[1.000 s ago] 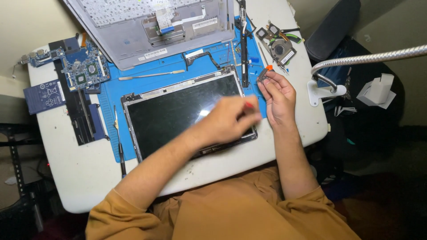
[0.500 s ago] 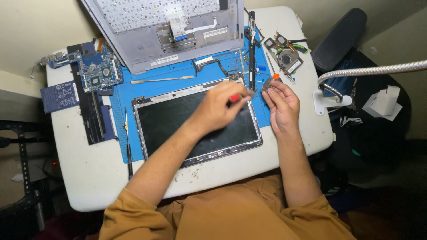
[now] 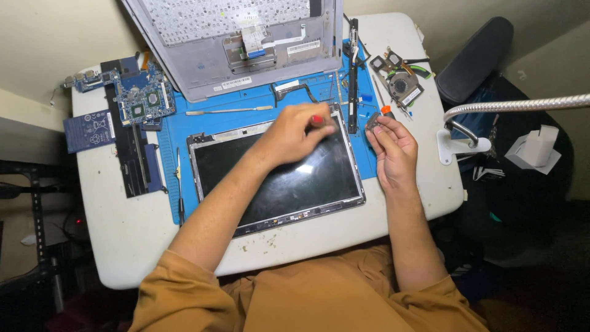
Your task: The person cleans a small metal component and the laptop screen with a brush, then uses a screwdriver to remove screws from the top edge of the screen bezel. The person continues to remove screws and small metal brackets from the bezel area.
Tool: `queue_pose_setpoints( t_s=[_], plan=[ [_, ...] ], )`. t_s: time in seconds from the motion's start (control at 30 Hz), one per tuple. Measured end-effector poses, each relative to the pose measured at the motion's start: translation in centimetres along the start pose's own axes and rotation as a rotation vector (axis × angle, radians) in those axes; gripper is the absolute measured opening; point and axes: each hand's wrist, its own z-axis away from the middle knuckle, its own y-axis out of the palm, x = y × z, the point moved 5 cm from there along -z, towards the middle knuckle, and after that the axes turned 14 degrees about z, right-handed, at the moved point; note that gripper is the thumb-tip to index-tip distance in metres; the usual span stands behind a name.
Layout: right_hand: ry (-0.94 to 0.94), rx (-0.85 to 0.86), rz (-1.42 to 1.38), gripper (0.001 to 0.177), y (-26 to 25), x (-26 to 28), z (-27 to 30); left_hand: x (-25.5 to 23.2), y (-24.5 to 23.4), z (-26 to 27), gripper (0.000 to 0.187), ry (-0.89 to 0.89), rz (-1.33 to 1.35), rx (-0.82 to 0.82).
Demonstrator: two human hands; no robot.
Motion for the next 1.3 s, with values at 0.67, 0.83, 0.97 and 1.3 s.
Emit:
queue_pose_setpoints(
  t_s=[0.67, 0.83, 0.97, 1.3],
  plan=[
    [0.031, 0.023, 0.045, 0.024, -0.1, -0.5, 0.4, 3.4, -9.8, 7.3, 0.018, -0.24, -0.301, -0.481],
    [0.028, 0.035, 0.063, 0.024, 0.4, -0.2, 0.6, 0.8, -14.1, 8.6, 0.017, -0.171, -0.485, -0.539],
    [0.036, 0.038, 0.077, 0.024, 0.4, -0.3, 0.6, 0.6, -14.3, 10.3, 0.017, -0.209, -0.328, -0.548],
    [0.04, 0.031, 0.1, 0.024, -0.1, -0.6, 0.4, -1.6, -16.8, 11.5, 0.02, -0.159, -0.674, -0.428]
  ],
)
